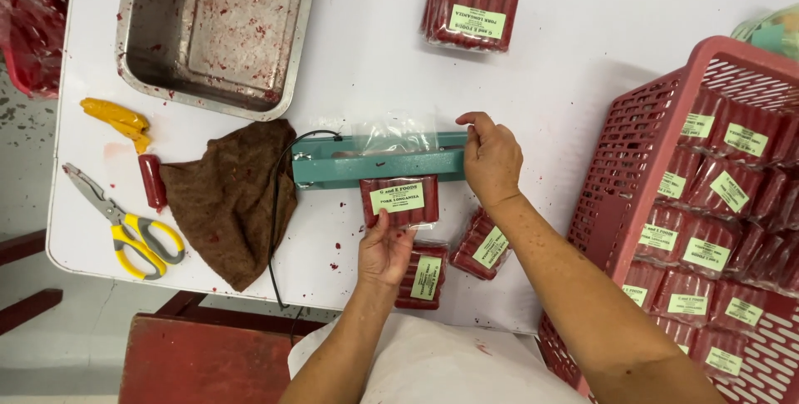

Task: Sealing small food packages using a manual heat sealer and organizing them into a basket

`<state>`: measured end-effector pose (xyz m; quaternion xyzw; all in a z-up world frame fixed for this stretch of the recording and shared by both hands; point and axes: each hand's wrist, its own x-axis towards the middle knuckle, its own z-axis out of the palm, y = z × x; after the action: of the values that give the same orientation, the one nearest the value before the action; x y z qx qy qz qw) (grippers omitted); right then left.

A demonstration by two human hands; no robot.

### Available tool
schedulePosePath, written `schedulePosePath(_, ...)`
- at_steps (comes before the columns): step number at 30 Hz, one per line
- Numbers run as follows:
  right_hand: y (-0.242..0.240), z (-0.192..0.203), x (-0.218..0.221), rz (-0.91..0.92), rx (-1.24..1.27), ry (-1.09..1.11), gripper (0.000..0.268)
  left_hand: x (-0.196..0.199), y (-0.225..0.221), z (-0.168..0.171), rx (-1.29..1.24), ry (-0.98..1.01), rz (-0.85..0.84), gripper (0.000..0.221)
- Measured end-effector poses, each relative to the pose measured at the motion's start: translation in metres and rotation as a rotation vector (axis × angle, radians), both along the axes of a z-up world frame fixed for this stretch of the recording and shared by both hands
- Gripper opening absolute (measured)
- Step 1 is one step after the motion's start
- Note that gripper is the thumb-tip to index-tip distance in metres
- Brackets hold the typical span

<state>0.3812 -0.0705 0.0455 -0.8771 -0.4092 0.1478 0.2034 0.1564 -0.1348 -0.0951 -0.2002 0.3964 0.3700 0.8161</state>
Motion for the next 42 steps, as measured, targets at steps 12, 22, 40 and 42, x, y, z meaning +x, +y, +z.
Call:
schedulePosePath(12,0.000,0.002,-0.002,0.005,0.006,-0.013,0.021,-0.006,-0.012,-0.033,-0.011,-0.035,0.010,0.035)
schedulePosePath(22,-0.002,0.000,-0.002,0.018,0.027,-0.037,0.021,-0.001,-0.001,-0.007,0.010,-0.055,0.012,0.036)
schedulePosePath(40,-0.048,0.118,-0.047,0.481,0.298,-0.111,0.035,-0.061,0.012,0.141,0.316,0.136,-0.458,0.043)
schedulePosePath(42,-0.084,0.112,-0.084,0.376,0.188,0.261,0.042,-0.069,0.009,0.155,0.345,0.190,-0.532,0.043)
